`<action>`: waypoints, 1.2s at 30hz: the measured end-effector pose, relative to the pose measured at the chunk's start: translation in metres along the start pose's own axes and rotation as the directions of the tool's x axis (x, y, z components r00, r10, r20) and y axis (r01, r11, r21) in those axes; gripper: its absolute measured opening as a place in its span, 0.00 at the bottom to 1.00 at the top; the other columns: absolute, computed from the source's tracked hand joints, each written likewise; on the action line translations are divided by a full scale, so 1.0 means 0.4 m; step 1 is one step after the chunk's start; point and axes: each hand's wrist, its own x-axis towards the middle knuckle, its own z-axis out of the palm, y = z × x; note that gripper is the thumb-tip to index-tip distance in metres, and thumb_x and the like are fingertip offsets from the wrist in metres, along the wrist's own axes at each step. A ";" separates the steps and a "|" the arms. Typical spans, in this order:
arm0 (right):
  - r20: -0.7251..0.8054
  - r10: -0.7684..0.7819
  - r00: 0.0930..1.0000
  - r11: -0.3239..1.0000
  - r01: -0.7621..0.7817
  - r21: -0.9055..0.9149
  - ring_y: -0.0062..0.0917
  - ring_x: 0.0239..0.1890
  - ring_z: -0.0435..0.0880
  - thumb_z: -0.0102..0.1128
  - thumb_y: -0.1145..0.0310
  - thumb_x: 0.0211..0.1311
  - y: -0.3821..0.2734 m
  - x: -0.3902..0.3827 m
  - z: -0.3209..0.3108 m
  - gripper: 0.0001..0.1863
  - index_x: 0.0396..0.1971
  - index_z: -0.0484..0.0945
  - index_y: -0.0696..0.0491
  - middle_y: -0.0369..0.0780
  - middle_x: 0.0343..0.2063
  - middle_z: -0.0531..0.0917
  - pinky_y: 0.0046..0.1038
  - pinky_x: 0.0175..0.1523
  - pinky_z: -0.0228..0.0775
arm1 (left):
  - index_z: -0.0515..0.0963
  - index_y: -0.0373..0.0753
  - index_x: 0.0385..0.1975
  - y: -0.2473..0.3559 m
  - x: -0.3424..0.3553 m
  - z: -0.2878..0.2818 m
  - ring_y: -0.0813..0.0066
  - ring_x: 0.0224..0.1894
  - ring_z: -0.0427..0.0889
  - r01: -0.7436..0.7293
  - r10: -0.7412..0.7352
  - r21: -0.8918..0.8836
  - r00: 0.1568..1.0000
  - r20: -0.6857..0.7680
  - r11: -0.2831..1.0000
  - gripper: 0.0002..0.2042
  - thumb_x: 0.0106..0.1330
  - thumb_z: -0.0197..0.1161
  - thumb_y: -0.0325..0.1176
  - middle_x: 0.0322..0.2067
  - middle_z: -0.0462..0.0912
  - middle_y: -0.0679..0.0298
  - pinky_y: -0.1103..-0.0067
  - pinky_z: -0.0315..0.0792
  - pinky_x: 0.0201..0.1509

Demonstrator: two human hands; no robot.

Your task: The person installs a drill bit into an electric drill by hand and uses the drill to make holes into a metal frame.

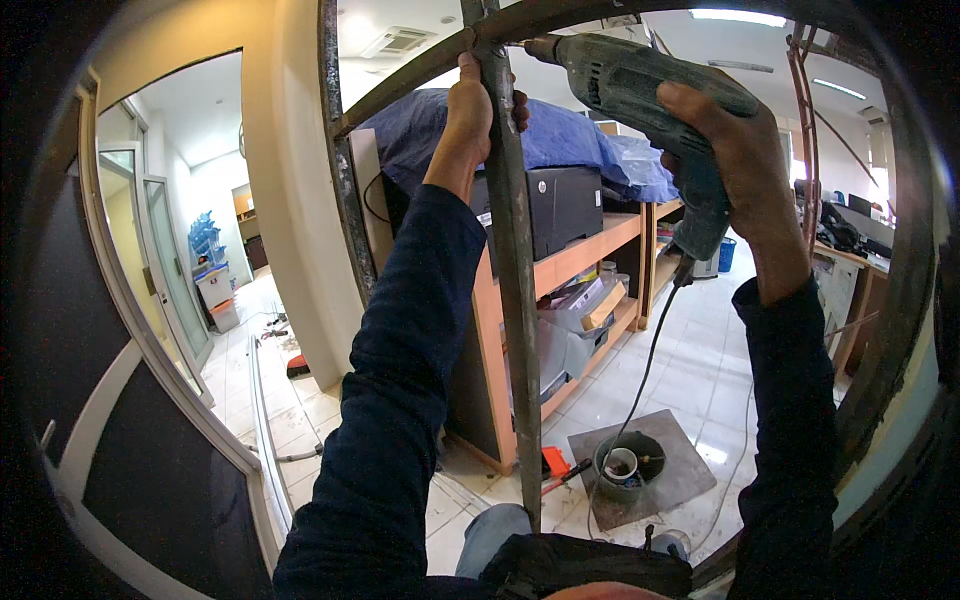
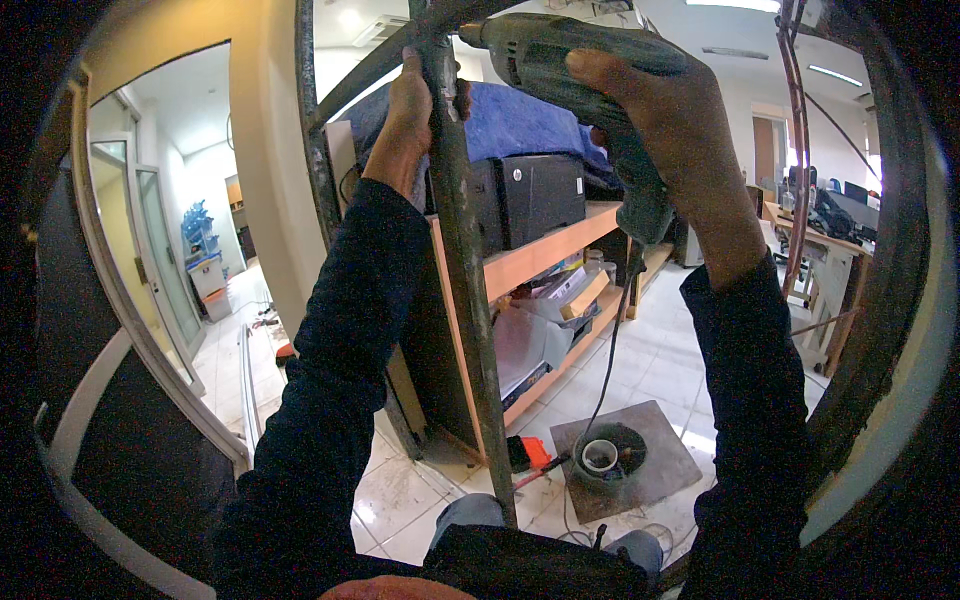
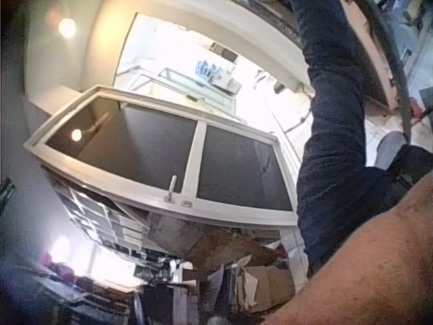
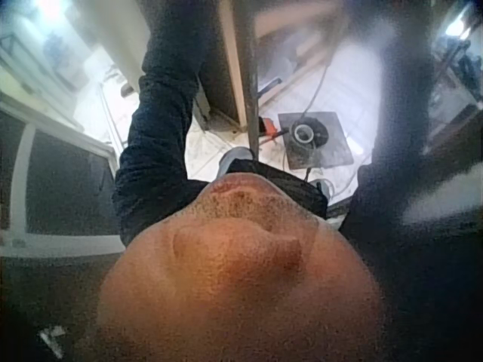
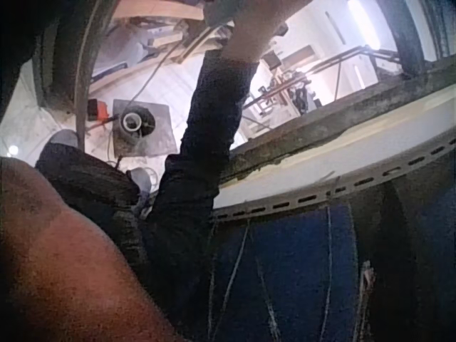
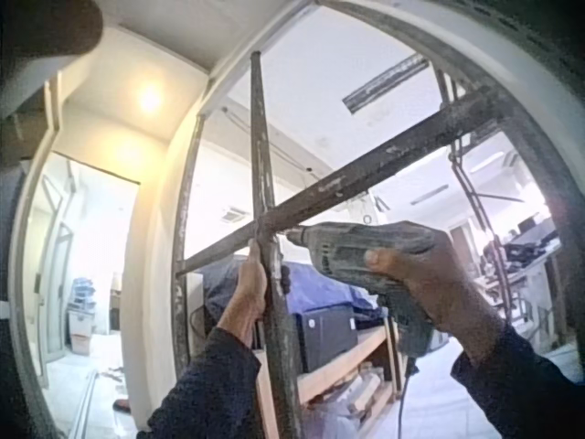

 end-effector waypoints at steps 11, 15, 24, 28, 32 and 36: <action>-0.043 -0.034 0.998 0.992 0.029 -0.123 0.20 0.25 0.85 0.67 0.44 0.53 -0.001 0.009 0.017 0.34 0.49 0.76 0.60 0.42 0.29 0.83 0.17 0.28 0.79 | 0.73 0.34 0.41 -0.001 0.001 0.002 0.62 0.20 0.79 -0.007 0.008 0.038 1.000 -0.003 0.999 0.34 0.75 0.26 0.59 0.22 0.78 0.52 0.67 0.76 0.24; -0.043 -0.026 0.999 0.993 0.020 -0.119 0.20 0.25 0.85 0.67 0.42 0.52 -0.004 0.014 0.003 0.36 0.48 0.76 0.61 0.43 0.29 0.83 0.17 0.28 0.80 | 0.73 0.33 0.42 0.008 -0.001 0.007 0.62 0.20 0.79 -0.016 0.016 0.044 1.000 0.008 0.999 0.34 0.75 0.26 0.59 0.22 0.78 0.52 0.67 0.76 0.24; 0.003 -0.026 1.000 0.995 0.027 -0.100 0.20 0.26 0.85 0.69 0.42 0.50 0.033 0.063 -0.010 0.37 0.48 0.76 0.61 0.44 0.29 0.83 0.16 0.28 0.81 | 0.72 0.33 0.44 0.005 -0.007 0.000 0.62 0.21 0.80 -0.024 0.023 0.067 1.000 0.007 0.997 0.34 0.75 0.26 0.59 0.23 0.79 0.53 0.67 0.77 0.25; -0.014 -0.134 0.991 0.982 0.131 -0.138 0.22 0.29 0.86 0.69 0.45 0.52 0.016 0.057 0.008 0.34 0.49 0.77 0.59 0.44 0.32 0.84 0.18 0.31 0.82 | 0.72 0.33 0.45 0.021 -0.019 0.006 0.61 0.22 0.80 -0.024 0.025 0.074 1.000 -0.011 0.997 0.34 0.75 0.27 0.59 0.24 0.79 0.52 0.66 0.78 0.26; 0.040 -0.362 0.931 0.871 0.353 -0.342 0.24 0.33 0.87 0.69 0.47 0.55 0.031 0.055 0.029 0.31 0.51 0.77 0.56 0.45 0.35 0.85 0.24 0.37 0.83 | 0.73 0.34 0.44 0.015 -0.032 0.007 0.62 0.26 0.81 -0.018 0.018 0.061 1.000 0.008 0.998 0.34 0.74 0.28 0.61 0.27 0.79 0.52 0.65 0.78 0.30; 0.038 -0.286 0.957 0.815 0.264 -0.516 0.27 0.33 0.84 0.66 0.58 0.61 0.006 -0.002 0.057 0.18 0.44 0.78 0.54 0.43 0.35 0.84 0.28 0.37 0.78 | 0.74 0.35 0.44 -0.037 -0.035 -0.080 0.65 0.32 0.80 0.055 -0.032 -0.202 0.993 0.116 0.978 0.28 0.76 0.35 0.56 0.33 0.80 0.54 0.68 0.77 0.37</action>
